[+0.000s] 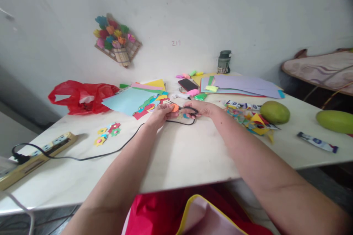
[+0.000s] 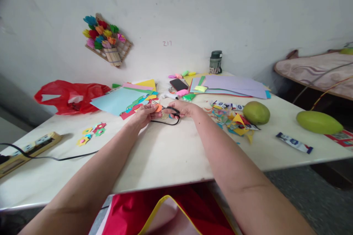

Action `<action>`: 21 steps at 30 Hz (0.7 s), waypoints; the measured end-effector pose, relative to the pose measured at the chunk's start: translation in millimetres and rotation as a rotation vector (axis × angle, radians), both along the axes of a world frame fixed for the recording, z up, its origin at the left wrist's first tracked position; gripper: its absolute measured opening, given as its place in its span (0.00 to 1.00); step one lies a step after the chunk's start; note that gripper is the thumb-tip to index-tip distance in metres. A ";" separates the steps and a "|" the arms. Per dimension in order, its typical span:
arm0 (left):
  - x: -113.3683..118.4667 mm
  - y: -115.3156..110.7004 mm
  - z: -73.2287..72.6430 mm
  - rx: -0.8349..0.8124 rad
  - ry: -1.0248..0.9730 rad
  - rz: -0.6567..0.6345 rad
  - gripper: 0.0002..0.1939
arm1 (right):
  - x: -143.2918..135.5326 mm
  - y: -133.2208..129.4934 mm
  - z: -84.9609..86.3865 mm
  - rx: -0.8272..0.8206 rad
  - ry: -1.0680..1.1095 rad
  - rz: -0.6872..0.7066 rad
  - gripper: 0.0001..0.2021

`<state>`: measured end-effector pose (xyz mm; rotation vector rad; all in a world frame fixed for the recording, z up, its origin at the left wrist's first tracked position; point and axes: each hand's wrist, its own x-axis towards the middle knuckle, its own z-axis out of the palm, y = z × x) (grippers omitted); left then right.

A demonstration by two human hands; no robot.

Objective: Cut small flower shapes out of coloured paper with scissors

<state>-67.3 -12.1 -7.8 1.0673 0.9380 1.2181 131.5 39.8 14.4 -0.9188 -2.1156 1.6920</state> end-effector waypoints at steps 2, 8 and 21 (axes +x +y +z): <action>0.8 -0.5 0.4 -0.002 0.000 0.007 0.11 | -0.7 -3.0 2.7 -0.008 0.007 -0.011 0.13; 3.2 -2.5 2.5 -0.011 -0.003 0.029 0.10 | -3.1 -8.6 6.6 -0.010 0.011 -0.045 0.12; 3.2 0.8 -0.8 -0.028 -0.036 0.022 0.09 | -4.6 -15.5 11.8 0.074 -0.041 -0.030 0.14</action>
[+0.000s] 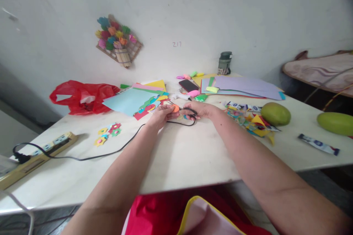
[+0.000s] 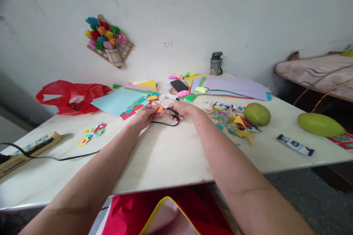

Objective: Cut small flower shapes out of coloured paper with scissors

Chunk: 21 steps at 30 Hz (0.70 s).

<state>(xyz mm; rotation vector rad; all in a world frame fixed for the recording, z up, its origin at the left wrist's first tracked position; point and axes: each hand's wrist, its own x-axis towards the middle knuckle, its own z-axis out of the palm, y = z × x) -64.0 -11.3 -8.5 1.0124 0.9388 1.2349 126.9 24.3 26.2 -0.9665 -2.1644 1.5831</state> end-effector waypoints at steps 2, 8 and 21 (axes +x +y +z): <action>0.0 0.4 -0.5 -0.002 0.001 0.007 0.10 | -0.8 0.1 -0.6 -0.004 0.004 -0.002 0.14; -4.1 1.7 -1.4 0.019 0.034 0.028 0.11 | 1.1 5.4 -5.5 -0.021 0.044 -0.037 0.15; 0.1 -4.0 4.1 0.031 0.160 -0.043 0.17 | 0.9 12.9 -11.3 0.023 0.274 -0.289 0.13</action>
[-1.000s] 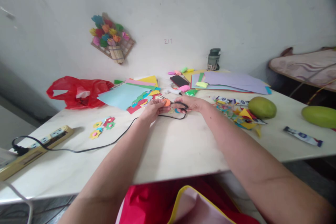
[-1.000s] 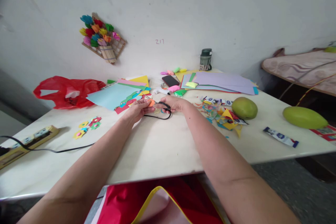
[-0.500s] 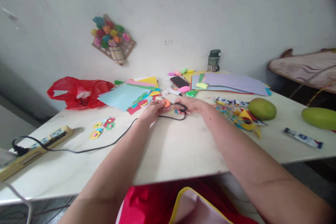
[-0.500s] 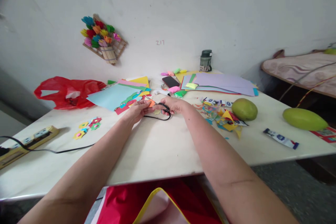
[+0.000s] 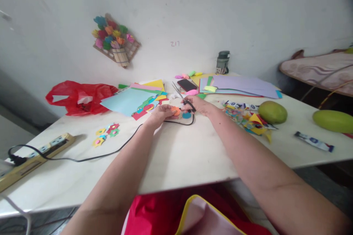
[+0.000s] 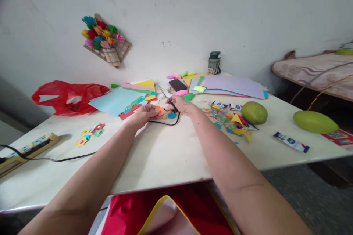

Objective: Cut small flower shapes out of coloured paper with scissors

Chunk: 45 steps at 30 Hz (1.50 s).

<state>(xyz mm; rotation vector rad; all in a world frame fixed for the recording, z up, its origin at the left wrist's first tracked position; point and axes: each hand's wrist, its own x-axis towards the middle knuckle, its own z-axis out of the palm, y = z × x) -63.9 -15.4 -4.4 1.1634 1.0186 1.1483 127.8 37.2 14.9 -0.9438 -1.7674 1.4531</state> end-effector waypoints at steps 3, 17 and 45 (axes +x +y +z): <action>-0.3 1.1 -1.5 0.021 0.031 -0.045 0.18 | -0.7 -0.1 1.0 0.011 0.051 0.007 0.13; 4.2 0.8 -1.9 0.020 0.058 -0.036 0.20 | -10.0 -4.9 1.3 0.033 0.056 -0.036 0.12; -7.1 7.7 -6.2 0.112 -0.066 0.128 0.12 | 8.2 -1.7 7.4 0.064 -0.176 0.059 0.13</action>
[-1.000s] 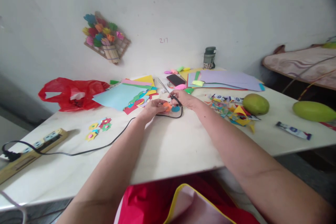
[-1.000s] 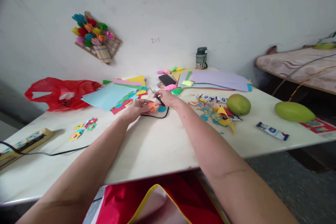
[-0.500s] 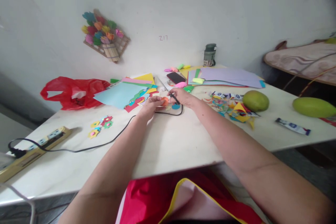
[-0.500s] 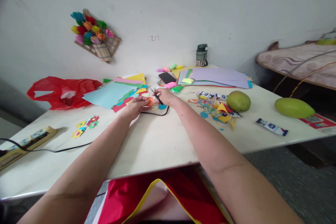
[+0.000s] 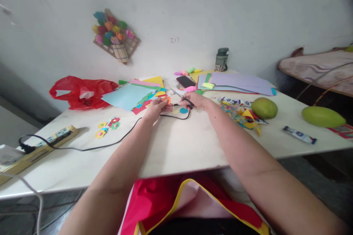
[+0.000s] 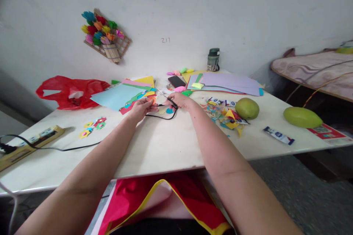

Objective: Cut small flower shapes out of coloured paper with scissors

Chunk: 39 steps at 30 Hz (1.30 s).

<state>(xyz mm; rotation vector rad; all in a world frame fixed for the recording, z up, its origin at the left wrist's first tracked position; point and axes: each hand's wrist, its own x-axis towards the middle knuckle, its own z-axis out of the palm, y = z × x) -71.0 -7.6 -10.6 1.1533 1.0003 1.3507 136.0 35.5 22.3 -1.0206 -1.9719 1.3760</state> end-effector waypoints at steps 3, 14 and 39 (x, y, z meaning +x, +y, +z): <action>0.9 1.0 4.4 0.004 -0.017 0.057 0.12 | 6.7 1.7 0.3 0.050 -0.054 0.061 0.14; 22.3 7.6 1.2 -0.094 -0.064 0.097 0.11 | 18.7 12.1 -9.4 0.028 -0.055 0.137 0.18; 16.9 -13.7 -3.9 -0.029 -0.070 -0.091 0.13 | 14.6 11.9 -5.4 0.017 -0.268 0.282 0.19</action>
